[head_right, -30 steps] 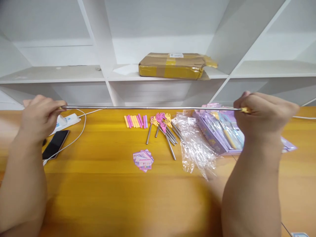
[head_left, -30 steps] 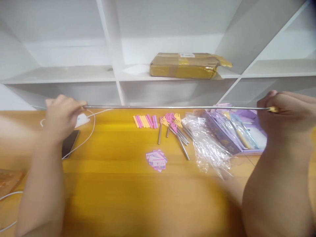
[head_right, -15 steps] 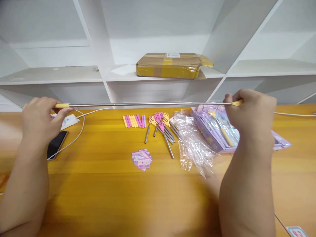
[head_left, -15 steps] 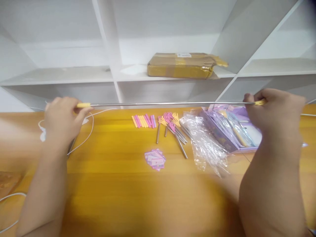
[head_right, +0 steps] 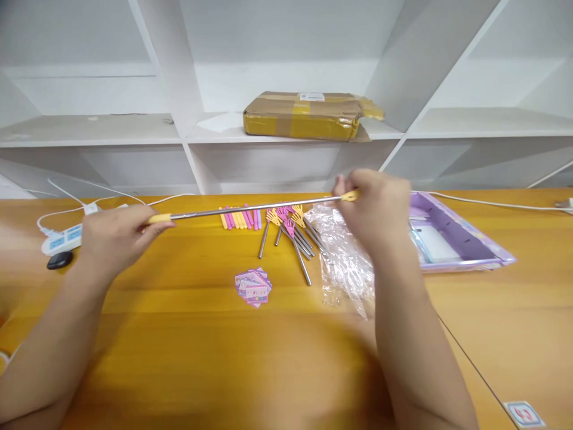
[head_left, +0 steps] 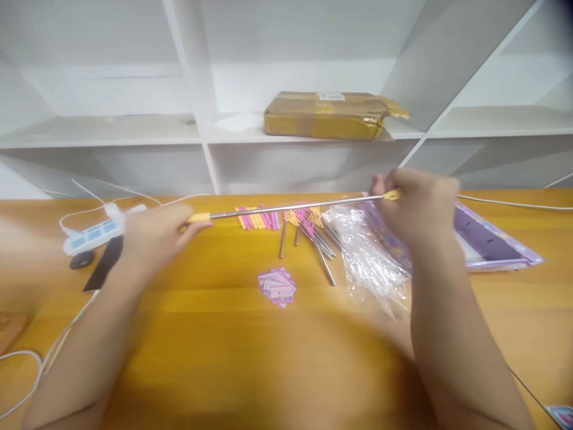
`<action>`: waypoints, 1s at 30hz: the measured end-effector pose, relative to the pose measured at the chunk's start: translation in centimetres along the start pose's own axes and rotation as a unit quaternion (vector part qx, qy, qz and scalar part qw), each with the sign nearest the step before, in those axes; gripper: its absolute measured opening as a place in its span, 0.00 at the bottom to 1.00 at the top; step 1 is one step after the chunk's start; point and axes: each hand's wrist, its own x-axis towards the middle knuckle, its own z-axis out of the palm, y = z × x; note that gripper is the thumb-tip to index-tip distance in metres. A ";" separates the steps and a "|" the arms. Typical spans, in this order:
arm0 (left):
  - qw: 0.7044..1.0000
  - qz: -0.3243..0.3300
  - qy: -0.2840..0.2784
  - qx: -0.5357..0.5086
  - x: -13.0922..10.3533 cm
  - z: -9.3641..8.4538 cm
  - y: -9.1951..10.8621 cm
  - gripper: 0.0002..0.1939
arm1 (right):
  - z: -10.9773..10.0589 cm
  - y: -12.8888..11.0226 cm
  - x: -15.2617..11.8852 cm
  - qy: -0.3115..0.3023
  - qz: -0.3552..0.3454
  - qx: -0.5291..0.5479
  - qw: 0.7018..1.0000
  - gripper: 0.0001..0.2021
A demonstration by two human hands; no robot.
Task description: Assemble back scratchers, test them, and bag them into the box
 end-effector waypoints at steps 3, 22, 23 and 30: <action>0.997 0.010 -0.048 -0.054 -1.0 1.2 3.5 0.31 | 1.2 -4.6 -2.4 0.000 -0.029 0.030 0.999 0.15; 0.906 -0.087 -0.376 -0.176 -3.8 9.3 8.5 0.17 | 4.6 1.2 -0.8 -0.474 0.037 -0.151 0.867 0.26; 0.905 -0.089 -0.376 -0.179 -3.9 9.4 8.6 0.17 | 5.2 2.2 -0.4 -0.483 0.065 -0.167 0.857 0.28; 0.901 -0.092 -0.358 -0.225 -4.1 9.0 8.7 0.20 | 8.2 5.4 -0.3 -0.532 0.110 -0.149 0.826 0.29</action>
